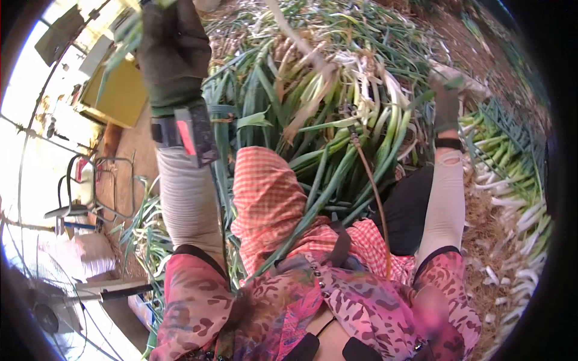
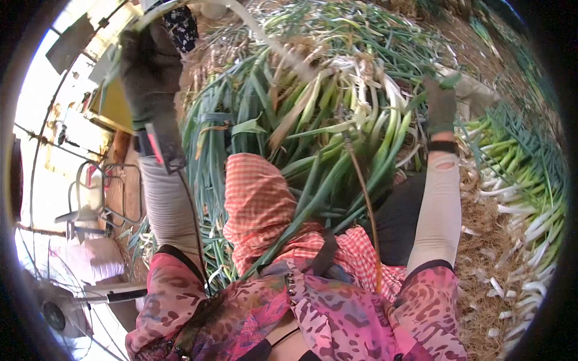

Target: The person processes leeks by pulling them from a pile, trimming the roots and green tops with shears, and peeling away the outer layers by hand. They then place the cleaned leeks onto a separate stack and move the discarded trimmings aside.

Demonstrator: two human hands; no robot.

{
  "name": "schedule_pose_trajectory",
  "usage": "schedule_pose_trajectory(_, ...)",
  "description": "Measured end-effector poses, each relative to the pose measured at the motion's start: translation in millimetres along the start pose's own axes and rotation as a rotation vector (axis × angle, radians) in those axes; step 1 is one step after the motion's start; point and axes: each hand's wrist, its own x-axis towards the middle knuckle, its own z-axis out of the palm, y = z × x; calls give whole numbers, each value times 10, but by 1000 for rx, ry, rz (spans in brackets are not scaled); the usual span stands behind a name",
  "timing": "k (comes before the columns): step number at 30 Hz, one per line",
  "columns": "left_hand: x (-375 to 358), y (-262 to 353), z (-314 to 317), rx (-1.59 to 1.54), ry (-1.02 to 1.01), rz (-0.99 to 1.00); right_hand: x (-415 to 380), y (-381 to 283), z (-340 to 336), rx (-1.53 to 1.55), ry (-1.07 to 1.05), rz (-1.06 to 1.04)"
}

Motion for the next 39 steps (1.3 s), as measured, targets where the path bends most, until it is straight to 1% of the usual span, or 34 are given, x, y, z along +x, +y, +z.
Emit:
schedule_pose_trajectory(2, -9, -598, -57, -182, 162, 37, 7, 1125, 113, -283, -12, -141)
schedule_pose_trajectory(4, -261, -1312, -445, -101, 441, 1, -524, 1070, 184, -344, -231, -283)
schedule_pose_trajectory(5, -493, -1711, -573, -77, 560, -54, -677, 1229, 320, -256, -459, -172)
schedule_pose_trajectory(6, -824, -2206, -1040, -185, 571, -115, -791, 1178, 376, -262, -580, -142)
schedule_pose_trajectory(7, -1157, -2580, -1181, -186, 634, -227, -907, 1103, 429, -270, -700, -111)
schedule_pose_trajectory(8, -1413, -2674, -1213, 287, 333, -332, -1026, 740, 468, -383, -716, -166)
schedule_pose_trajectory(9, -1666, -2764, -1236, 1128, -31, -307, -1118, 580, 561, -527, -734, -160)
schedule_pose_trajectory(10, -1919, -2852, -1256, 1559, -261, -107, -1159, 472, 640, -672, -748, -155)
schedule_pose_trajectory(11, -1906, -2866, -1134, 1075, 165, -487, -1147, 455, 718, -604, -862, -74)
schedule_pose_trajectory(12, -1878, -2876, -1042, 530, 560, -812, -1155, 338, 827, -667, -935, -28)
schedule_pose_trajectory(14, -1578, -2597, -758, 1019, 357, -538, -1349, 507, 1177, -678, -839, -51)
schedule_pose_trajectory(15, -1522, -2622, -951, 1090, 342, -463, -1364, 410, 1245, -643, -949, -8)
schedule_pose_trajectory(16, -1486, -2624, -1129, 1221, 334, -440, -1362, 305, 1305, -605, -1055, 36)
schedule_pose_trajectory(17, -1393, -2546, -1138, 1355, 302, -463, -1354, 248, 1342, -566, -1159, 80)
schedule_pose_trajectory(18, -1298, -2481, -1134, 1489, 267, -486, -1379, 281, 1381, -538, -1113, 83)
schedule_pose_trajectory(19, -1264, -2490, -1222, 1533, 216, -589, -1449, 347, 1419, -512, -1068, 90)
schedule_pose_trajectory(21, -1272, -2624, -1410, 1597, 100, -803, -1460, 439, 1450, -434, -1009, 155)
schedule_pose_trajectory(24, -1379, -2917, -1602, 1632, -112, -1041, -1348, 518, 1294, -225, -924, 183)
schedule_pose_trajectory(25, -1433, -3024, -1688, 1635, -151, -1102, -1314, 672, 1225, 3, -906, 285)
schedule_pose_trajectory(26, -1432, -3060, -1709, 1686, -233, -1110, -1231, 500, 1056, 119, -898, 420)
schedule_pose_trajectory(27, -1403, -3057, -1712, 1737, -313, -1120, -1098, 146, 770, 237, -887, 554)
schedule_pose_trajectory(28, -1371, -3038, -1700, 1788, -392, -1130, -1052, -49, 623, 356, -871, 689)
schedule_pose_trajectory(29, -1303, -3017, -1655, 1773, -347, -1179, -1109, -8, 625, 288, -857, 634)
schedule_pose_trajectory(31, -1237, -3029, -1757, 1828, -549, -1362, -1211, 143, 671, 165, -819, 512)
schedule_pose_trajectory(32, -1233, -3011, -1797, 1853, -656, -1454, -1232, 173, 739, -67, -843, 352)
schedule_pose_trajectory(33, -1318, -3010, -1847, 1881, -666, -1407, -1246, 197, 830, -292, -858, 185)
schedule_pose_trajectory(34, -1352, -2993, -1890, 1864, -670, -1410, -1281, 235, 932, -510, -861, 11)
schedule_pose_trajectory(35, -1368, -2967, -1921, 1848, -673, -1414, -1359, 339, 1074, -527, -594, -197)
schedule_pose_trajectory(36, -1366, -2906, -1880, 1828, -676, -1421, -1363, 324, 1158, -611, -530, -271)
schedule_pose_trajectory(37, -1348, -2840, -1846, 1754, -607, -1353, -1326, 301, 1251, -695, -463, -347)
schedule_pose_trajectory(38, -1321, -2790, -1783, 1476, -445, -1275, -1278, 300, 1318, -782, -387, -420)
schedule_pose_trajectory(39, -1282, -2765, -1728, 1202, -295, -1179, -1301, 458, 1449, -779, -437, -370)
